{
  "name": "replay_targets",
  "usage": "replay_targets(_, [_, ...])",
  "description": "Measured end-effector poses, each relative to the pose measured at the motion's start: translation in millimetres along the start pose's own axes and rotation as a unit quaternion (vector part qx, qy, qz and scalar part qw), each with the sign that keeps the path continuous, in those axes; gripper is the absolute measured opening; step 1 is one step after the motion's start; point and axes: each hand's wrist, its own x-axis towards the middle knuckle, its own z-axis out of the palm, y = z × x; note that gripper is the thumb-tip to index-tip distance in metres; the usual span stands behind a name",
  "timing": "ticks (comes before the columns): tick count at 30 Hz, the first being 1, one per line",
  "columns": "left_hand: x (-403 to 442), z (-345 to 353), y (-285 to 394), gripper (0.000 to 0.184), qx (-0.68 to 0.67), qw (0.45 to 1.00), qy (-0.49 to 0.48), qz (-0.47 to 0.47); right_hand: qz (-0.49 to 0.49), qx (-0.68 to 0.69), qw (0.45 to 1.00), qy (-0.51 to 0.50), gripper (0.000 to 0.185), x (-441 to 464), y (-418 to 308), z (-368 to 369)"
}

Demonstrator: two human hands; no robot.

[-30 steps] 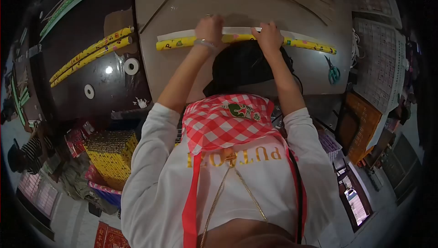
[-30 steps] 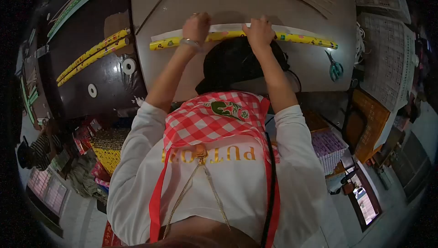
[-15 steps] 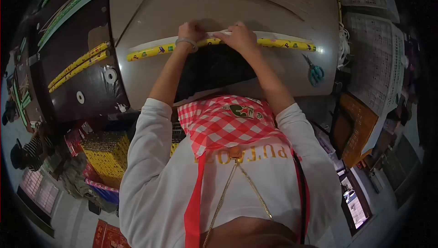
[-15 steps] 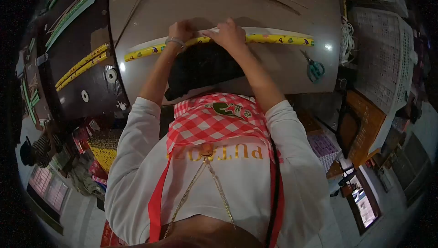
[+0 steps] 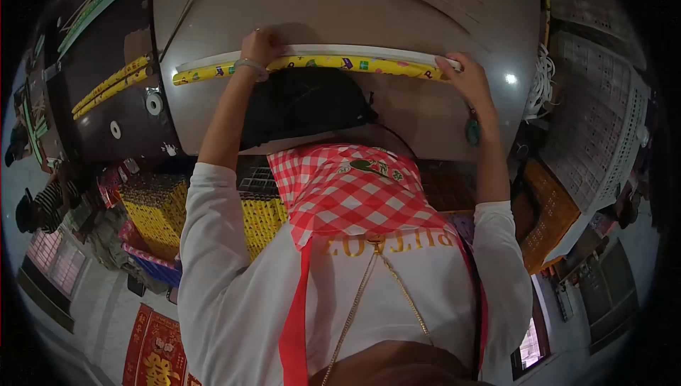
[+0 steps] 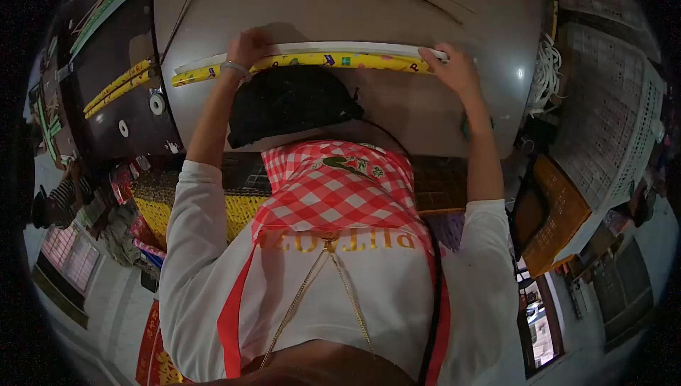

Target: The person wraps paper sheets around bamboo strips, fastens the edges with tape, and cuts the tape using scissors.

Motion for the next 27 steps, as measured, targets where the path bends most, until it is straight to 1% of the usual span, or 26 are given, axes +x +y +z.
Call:
replay_targets(1, [-1, -2, 3, 0.022, -0.017, 1.000, 0.003, -0.009, -0.030, -0.017, 0.999, 0.007, 0.046, 1, 2, -6])
replay_targets(2, [-2, -2, 3, 0.022, -0.017, 1.000, -0.001, -0.010, -0.027, -0.015, 1.000, 0.005, 0.046, 1, 6, -6])
replay_targets(4, [-2, -1, 3, 0.020, 0.004, 1.000, 0.010, -0.017, -0.061, -0.056, 0.996, 0.039, 0.044, 1, 11, -4])
replay_targets(5, [-2, -1, 4, 0.020, 0.004, 1.000, 0.006, -0.017, -0.057, -0.055, 0.996, 0.037, 0.044, 0, 10, -2])
replay_targets(7, [-5, -3, 8, 0.020, 0.006, 1.000, -0.001, -0.026, -0.074, -0.117, 0.984, 0.108, 0.041, -2, 7, 5])
replay_targets(11, [-8, -2, 8, 0.021, -0.010, 1.000, 0.017, -0.010, -0.078, -0.116, 0.980, 0.144, 0.038, -5, 6, 17])
replay_targets(13, [-7, 3, -2, 0.020, -0.073, 0.997, 0.020, -0.004, -0.100, -0.152, 0.965, 0.188, 0.037, -6, 6, 22])
replay_targets(18, [-12, -8, 20, 0.022, -0.020, 0.999, 0.011, -0.025, -0.088, -0.140, 0.970, 0.181, 0.036, -5, 9, 24])
replay_targets(20, [-10, -6, 15, 0.023, -0.007, 1.000, 0.011, -0.026, -0.089, -0.148, 0.967, 0.185, 0.036, -3, 9, 25])
replay_targets(22, [-8, 2, 0, 0.024, -0.028, 0.999, 0.029, -0.009, -0.072, -0.172, 0.965, 0.183, 0.036, -2, 7, 26])
replay_targets(23, [-8, 2, -1, 0.024, -0.029, 0.999, 0.029, -0.008, -0.071, -0.172, 0.965, 0.184, 0.036, -3, 5, 26])
replay_targets(25, [-7, 4, -3, 0.024, -0.017, 0.999, 0.033, -0.012, -0.038, -0.177, 0.967, 0.179, 0.036, -4, -2, 24])
replay_targets(27, [-9, -1, 6, 0.022, 0.002, 0.999, 0.024, -0.022, -0.040, -0.194, 0.963, 0.185, 0.035, -3, -2, 27])
